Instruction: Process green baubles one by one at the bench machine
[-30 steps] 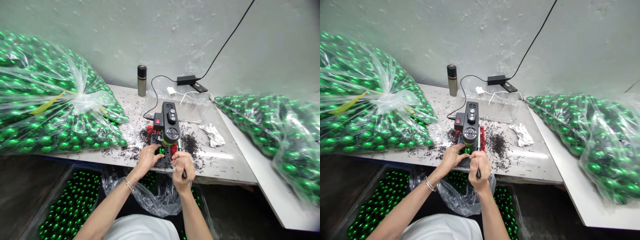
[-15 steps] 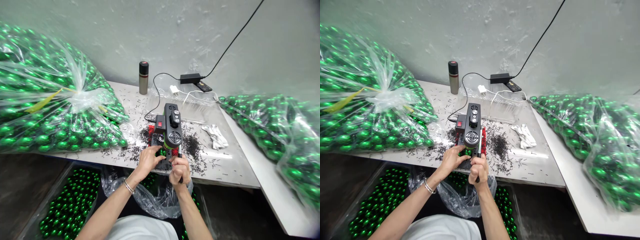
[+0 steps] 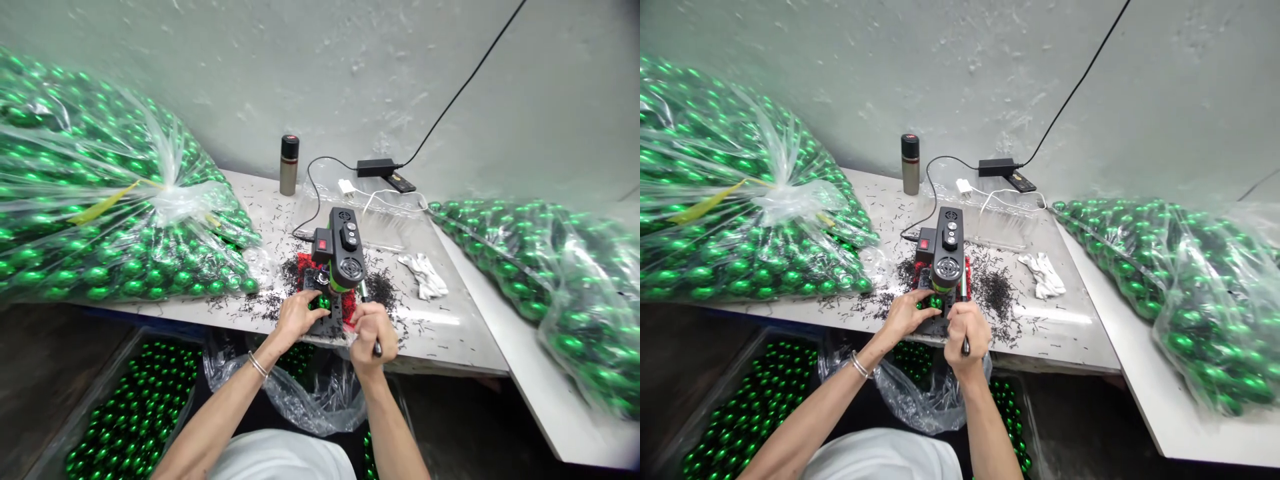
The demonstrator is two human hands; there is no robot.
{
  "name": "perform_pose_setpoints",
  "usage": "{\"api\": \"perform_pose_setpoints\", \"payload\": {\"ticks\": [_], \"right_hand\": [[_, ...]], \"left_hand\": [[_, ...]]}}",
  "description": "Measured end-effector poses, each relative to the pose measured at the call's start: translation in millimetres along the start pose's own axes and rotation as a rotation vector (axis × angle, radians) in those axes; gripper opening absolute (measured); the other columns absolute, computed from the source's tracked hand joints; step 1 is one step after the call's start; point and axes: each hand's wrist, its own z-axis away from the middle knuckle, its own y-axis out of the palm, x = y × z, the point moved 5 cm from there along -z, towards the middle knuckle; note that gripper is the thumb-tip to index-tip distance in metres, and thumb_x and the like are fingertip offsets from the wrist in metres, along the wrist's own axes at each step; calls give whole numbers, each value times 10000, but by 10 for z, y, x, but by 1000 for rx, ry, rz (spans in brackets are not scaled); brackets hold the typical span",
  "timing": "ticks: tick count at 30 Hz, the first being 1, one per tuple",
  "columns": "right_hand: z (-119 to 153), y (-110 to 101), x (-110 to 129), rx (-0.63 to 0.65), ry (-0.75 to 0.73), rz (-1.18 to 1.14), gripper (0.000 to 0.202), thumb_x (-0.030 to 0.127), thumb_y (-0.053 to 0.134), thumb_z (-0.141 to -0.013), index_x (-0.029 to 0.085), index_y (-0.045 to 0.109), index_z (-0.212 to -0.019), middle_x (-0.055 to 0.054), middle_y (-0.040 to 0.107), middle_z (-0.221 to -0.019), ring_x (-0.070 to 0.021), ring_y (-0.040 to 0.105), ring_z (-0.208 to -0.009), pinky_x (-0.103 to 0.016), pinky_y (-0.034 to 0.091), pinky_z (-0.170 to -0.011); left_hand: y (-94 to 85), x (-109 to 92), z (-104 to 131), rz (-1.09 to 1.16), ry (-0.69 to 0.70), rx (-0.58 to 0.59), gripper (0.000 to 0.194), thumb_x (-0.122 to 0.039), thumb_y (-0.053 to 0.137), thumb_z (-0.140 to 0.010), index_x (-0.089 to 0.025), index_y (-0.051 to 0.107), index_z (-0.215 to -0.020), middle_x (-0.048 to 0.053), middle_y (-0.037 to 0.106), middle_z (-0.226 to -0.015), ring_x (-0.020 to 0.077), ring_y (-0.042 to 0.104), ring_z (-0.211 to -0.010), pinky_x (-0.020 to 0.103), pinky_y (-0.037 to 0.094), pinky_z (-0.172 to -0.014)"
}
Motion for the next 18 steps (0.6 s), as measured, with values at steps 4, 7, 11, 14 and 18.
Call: {"api": "perform_pose_setpoints", "payload": {"ticks": [4,7,11,14,18], "right_hand": [[-322,-7,161,66,133,-12,291,134,460,-966,212,519,-693,8,576,-684,-133,576,-652,-288,437,-599],[-333,4,200,37,95,8,307,140,468,-965,216,511,-671,11,567,-655,-139,579,-639,-294,433,-594],[-209,16,161,8,55,20,298,117,471,-955,216,510,-677,14,578,-657,-138,584,-636,-292,428,-589],[-173,17,150,30,21,17,284,99,471,-948,216,509,-691,17,581,-663,-134,590,-647,-286,430,-593],[-159,11,140,27,8,30,290,103,469,-947,219,510,-684,18,568,-643,-140,590,-641,-293,435,-593]], "left_hand": [[-17,229,310,280,-58,90,480,-396,829,-731,-195,768,-1163,67,779,-1120,279,704,-1022,361,516,-953],[261,567,712,571,-220,351,505,-484,864,-650,-174,790,-1041,39,779,-943,238,690,-867,330,531,-825],[729,1061,1172,908,-667,420,564,-646,842,-629,-126,724,-812,44,705,-768,151,614,-668,278,514,-650],[897,1205,1350,1165,-993,376,495,-589,785,-765,-117,695,-883,49,680,-773,137,627,-646,283,548,-662],[677,975,1302,1447,-979,418,227,-189,718,-843,-65,700,-1032,104,719,-876,186,720,-789,303,588,-754]]}}
